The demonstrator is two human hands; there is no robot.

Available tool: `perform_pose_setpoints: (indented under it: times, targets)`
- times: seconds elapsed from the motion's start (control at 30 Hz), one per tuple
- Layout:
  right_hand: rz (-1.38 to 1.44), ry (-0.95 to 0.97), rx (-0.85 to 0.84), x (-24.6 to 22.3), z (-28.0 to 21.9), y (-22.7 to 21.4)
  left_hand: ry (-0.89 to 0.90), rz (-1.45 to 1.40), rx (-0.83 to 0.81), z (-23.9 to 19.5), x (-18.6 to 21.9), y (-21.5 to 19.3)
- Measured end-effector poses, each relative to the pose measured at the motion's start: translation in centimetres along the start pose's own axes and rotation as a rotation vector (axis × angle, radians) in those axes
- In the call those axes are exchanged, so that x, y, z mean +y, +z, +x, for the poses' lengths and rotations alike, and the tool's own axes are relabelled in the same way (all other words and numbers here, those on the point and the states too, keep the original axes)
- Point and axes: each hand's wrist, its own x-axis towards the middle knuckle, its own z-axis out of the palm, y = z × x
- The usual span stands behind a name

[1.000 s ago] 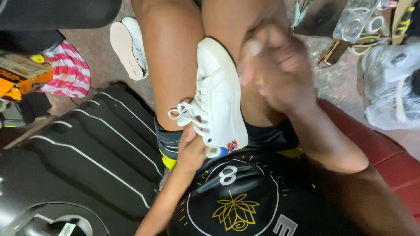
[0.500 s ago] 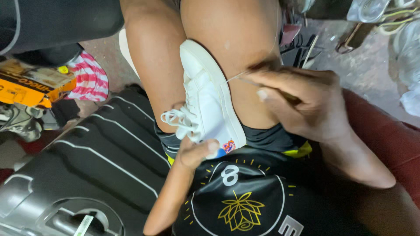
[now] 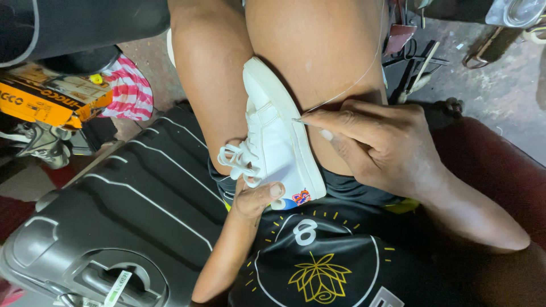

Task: The person is sitting on the floor and sewing a white sneaker using a needle and thread. They repeatedly push the needle through the shoe's upper and pull the thread tight to secure the stitching.

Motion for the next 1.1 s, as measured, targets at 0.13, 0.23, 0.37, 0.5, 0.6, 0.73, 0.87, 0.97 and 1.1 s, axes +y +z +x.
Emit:
perform_pose_setpoints:
  times: [0.13,0.23,0.37,0.5,0.6,0.73,0.87,0.97,1.1]
  targets:
    - [-0.006,0.006,-0.014,0.0,0.0,-0.1,-0.036,0.008,0.023,-0.1,0.1,0.0]
    - [-0.029,-0.003,-0.022,0.0,0.1,-0.2,-0.023,-0.014,0.013,0.1,0.2,0.2]
    - [-0.038,0.026,-0.052,-0.2,0.2,-0.3,-0.03,-0.002,0.033,0.1,0.5,0.6]
    - [-0.03,0.011,-0.043,-0.3,0.2,-0.3,-0.035,-0.006,0.028,0.1,0.7,0.8]
    - [-0.038,0.001,-0.042,-0.3,0.3,-0.3,-0.052,-0.012,0.008,0.1,0.8,0.9]
    - [-0.056,0.025,-0.061,-0.6,0.4,-0.5,-0.068,-0.004,-0.002,0.1,1.0,1.1]
    - [-0.073,0.02,-0.075,-1.0,0.5,-0.6,-0.022,0.021,-0.01,0.2,1.1,1.2]
    - [-0.09,0.015,-0.083,-1.1,0.6,-0.7,-0.064,0.07,0.005,0.1,1.5,1.2]
    - [-0.114,0.013,-0.121,-1.2,0.8,-1.0,-0.095,0.074,0.018,0.0,1.7,1.4]
